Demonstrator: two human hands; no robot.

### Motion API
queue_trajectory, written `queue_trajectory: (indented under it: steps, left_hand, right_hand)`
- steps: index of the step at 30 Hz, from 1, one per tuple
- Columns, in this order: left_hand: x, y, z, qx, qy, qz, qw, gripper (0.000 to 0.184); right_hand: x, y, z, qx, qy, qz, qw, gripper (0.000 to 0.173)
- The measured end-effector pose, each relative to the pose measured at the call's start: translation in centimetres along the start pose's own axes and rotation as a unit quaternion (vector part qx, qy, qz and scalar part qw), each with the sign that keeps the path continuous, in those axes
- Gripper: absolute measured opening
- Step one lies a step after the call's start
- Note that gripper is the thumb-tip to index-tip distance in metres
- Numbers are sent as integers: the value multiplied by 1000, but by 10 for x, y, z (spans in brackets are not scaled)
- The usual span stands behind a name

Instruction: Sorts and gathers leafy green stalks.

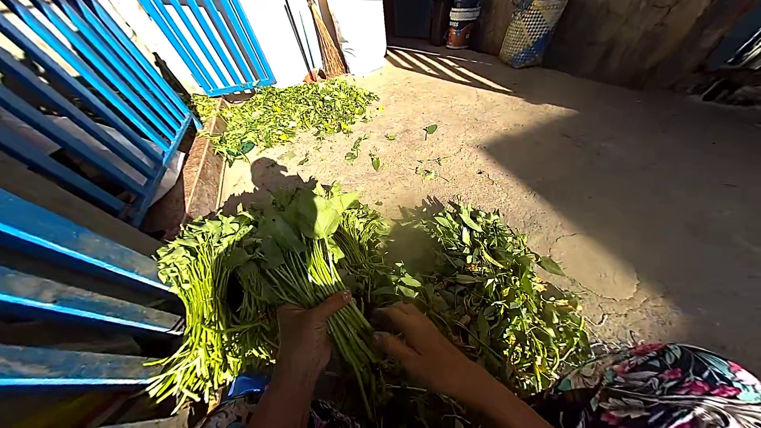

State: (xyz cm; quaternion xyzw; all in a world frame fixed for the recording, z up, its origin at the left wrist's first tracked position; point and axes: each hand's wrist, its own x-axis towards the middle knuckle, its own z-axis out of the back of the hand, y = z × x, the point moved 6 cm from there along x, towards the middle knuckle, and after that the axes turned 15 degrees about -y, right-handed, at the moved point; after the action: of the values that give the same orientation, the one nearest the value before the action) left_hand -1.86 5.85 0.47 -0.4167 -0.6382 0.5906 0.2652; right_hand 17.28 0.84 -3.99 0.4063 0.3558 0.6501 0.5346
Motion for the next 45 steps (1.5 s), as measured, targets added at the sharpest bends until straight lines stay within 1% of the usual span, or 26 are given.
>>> queue_trajectory:
  steps: [3,5,7,10,12,15,17,18,19,20,21,22,23,24,25,27,29,31,32,34,35,37,39,40,42,45]
  left_hand:
    - [10,-11,11,-14,-26,-3,1000,45]
    - [26,-25,32,-35,-71,-14,997,43]
    - [39,-32,54,-45,-110,-24,993,40]
    - [39,-32,64,-47,-141,-42,988,41]
    - [35,-35,63,-49,-150,-57,986,43]
    - [31,-40,61,-64,-151,-74,984,43]
    - [27,-42,57,-80,-165,-89,979,44]
    - [25,-44,57,-90,-174,-93,976,42]
    - [26,-47,58,-104,-181,-94,973,38]
    - [29,-51,62,-123,-183,-96,971,31]
    - [33,-56,67,-142,-181,-102,968,25]
    - [37,-61,73,-157,-171,-113,966,22]
    - [40,-65,75,-164,-162,-122,965,20]
    - [41,-65,75,-166,-156,-126,966,21]
    - [40,-64,73,-164,-154,-124,966,23]
    - [35,-57,64,-143,-152,-105,972,24]
    - [28,-54,55,-113,-157,-84,978,25]
    - [24,-52,52,-95,-157,-74,980,30]
    - [24,-51,51,-92,-157,-70,981,32]
    - [26,-49,53,-89,-155,-64,982,34]
    - [27,-47,55,-89,-152,-63,982,34]
    - [28,-46,56,-84,-151,-63,983,35]
    - [27,-46,55,-81,-153,-67,983,36]
    - [27,-45,54,-81,-152,-68,983,39]
    - [25,-43,51,-83,-147,-73,983,45]
    - [22,-41,46,-84,-137,-71,984,47]
  right_hand:
    - [-9,4,-22,27,-35,47,998,40]
    - [-27,-2,-18,89,32,25,995,38]
    - [-48,-10,-9,194,100,-18,976,36]
    - [-61,-16,1,295,147,-49,943,33]
    - [-63,-17,1,259,172,-33,950,34]
    - [-58,-27,-6,78,183,9,980,37]
    - [-46,-45,-5,58,124,-54,989,36]
    - [-38,-59,1,130,54,-134,981,34]
    - [-31,-75,9,235,-48,-235,942,29]
    - [-24,-94,19,317,-167,-329,874,26]
    - [-19,-113,30,327,-262,-374,827,25]
    - [-14,-133,39,268,-306,-364,838,27]
    - [-12,-150,43,150,-284,-327,889,30]
    - [-15,-164,36,9,-204,-295,933,33]
    - [-24,-174,20,-113,-87,-278,950,41]
    - [-57,-186,-32,-228,109,-254,934,57]
    - [-104,-169,-86,-240,296,-213,900,55]
    - [-133,-140,-114,-233,405,-166,869,49]
    - [-133,-126,-115,-238,417,-151,864,48]
    - [-108,-104,-98,-246,363,-124,890,59]
    - [-89,-98,-85,-240,286,-116,920,62]
    - [-50,-102,-54,-219,61,-106,968,49]
    - [-19,-130,-24,-198,-91,-172,961,35]
    - [-8,-150,-13,-203,-111,-220,948,33]
    - [-1,-197,0,-235,-61,-308,920,38]
    - [-14,-245,3,-273,62,-340,898,37]
